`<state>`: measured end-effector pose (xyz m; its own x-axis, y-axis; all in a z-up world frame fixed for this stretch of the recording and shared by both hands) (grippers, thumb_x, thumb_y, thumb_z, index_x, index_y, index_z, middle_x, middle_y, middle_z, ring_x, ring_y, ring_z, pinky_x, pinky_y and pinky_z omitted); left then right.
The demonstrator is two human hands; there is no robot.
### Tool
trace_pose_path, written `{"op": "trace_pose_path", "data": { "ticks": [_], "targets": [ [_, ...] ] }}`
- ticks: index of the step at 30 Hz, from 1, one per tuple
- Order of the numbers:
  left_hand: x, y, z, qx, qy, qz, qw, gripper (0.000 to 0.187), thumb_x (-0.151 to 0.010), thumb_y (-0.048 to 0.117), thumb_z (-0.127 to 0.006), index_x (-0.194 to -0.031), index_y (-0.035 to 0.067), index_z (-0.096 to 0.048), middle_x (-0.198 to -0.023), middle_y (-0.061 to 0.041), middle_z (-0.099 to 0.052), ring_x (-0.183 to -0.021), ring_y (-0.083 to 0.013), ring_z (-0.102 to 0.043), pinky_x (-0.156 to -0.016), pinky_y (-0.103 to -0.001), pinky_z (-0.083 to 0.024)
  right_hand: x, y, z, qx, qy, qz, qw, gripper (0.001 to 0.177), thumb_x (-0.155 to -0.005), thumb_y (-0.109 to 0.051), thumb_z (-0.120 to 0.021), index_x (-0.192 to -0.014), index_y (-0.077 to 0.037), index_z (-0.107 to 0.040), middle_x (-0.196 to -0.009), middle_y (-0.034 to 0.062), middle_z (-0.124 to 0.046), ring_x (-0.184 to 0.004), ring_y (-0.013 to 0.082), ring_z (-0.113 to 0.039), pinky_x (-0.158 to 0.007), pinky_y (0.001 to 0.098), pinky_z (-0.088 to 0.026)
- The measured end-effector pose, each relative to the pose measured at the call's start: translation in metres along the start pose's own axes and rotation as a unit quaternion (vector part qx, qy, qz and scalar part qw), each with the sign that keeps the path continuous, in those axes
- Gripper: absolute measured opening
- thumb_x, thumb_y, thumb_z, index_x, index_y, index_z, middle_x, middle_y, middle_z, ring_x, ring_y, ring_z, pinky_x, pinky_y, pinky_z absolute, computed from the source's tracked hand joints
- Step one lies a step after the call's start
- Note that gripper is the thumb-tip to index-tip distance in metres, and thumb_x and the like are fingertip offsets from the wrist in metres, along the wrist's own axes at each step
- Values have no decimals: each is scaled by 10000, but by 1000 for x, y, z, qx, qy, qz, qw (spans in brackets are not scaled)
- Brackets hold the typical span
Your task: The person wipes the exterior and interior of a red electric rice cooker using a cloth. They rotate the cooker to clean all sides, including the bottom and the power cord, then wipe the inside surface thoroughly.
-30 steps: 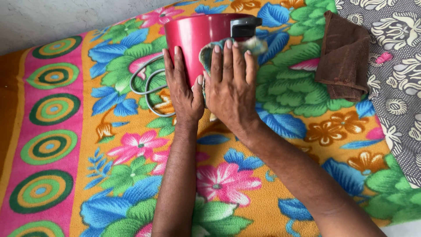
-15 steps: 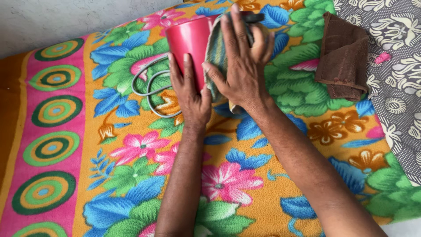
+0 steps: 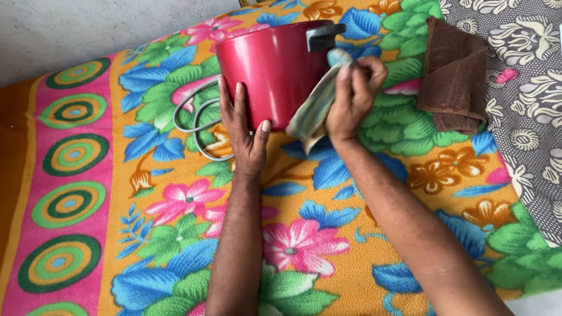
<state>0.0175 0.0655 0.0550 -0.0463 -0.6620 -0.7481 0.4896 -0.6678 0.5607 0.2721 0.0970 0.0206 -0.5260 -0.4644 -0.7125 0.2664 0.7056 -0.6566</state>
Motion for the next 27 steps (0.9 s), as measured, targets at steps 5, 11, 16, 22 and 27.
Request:
{"op": "trace_pose_path", "data": {
  "ticks": [5,11,16,22,27],
  "targets": [
    [3,-6,2,86,6,15,996,752,-980,467,-699,-1611,160,-428,-1710,-165,-203,-1617,-316,-232,-1353,-503,-251,-11,95,25,-172,121,-318,924,419,-933,-530,-609,-1024,-139,-730,-1031,121,-695,-891,247,-705,-777,419,-618],
    [8,-16,2,94,-26,8,995,801,-917,504,-755,-1572,185,-423,-1689,-139,-207,-1578,-312,-251,-1314,-505,-301,-36,49,-10,-284,-51,-268,919,591,-1037,-573,-545,-1270,-56,-712,-1122,66,-707,-1071,179,-644,-972,343,-520],
    [-1,-8,10,56,-69,-62,994,1296,-702,654,-853,-1658,139,-145,-1700,-145,-102,-1588,-332,-188,-1332,-500,-259,-46,-28,-23,-223,-182,-86,954,466,-1020,-479,-601,-1020,-24,-698,-981,75,-679,-945,204,-600,-913,366,-482],
    [-2,-12,18,81,-139,-47,986,1684,-500,507,-1059,-1632,-2,80,-1700,-224,-226,-1583,-380,-346,-1343,-470,-313,-24,-109,-33,-87,-253,168,949,228,-918,-267,-617,-785,-93,-680,-735,15,-635,-768,191,-546,-945,409,-424],
    [-7,-38,30,-71,-111,-36,991,1402,-415,225,-1121,-1546,85,-305,-1483,-203,-503,-1402,-328,-536,-1220,-449,-444,18,-142,-70,-8,-307,223,925,152,-904,-222,-666,-783,-133,-689,-740,5,-655,-762,205,-558,-944,408,-383]
  ]
}}
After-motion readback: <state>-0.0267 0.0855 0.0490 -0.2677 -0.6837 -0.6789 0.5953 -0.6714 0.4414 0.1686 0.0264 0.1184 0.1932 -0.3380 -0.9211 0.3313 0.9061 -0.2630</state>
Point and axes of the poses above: each hand's wrist, its own x-axis away from the middle knuckle, its own z-axis out of the back of the hand, y = z × x, the point moved 10 cm from there along -x, towards the middle knuckle
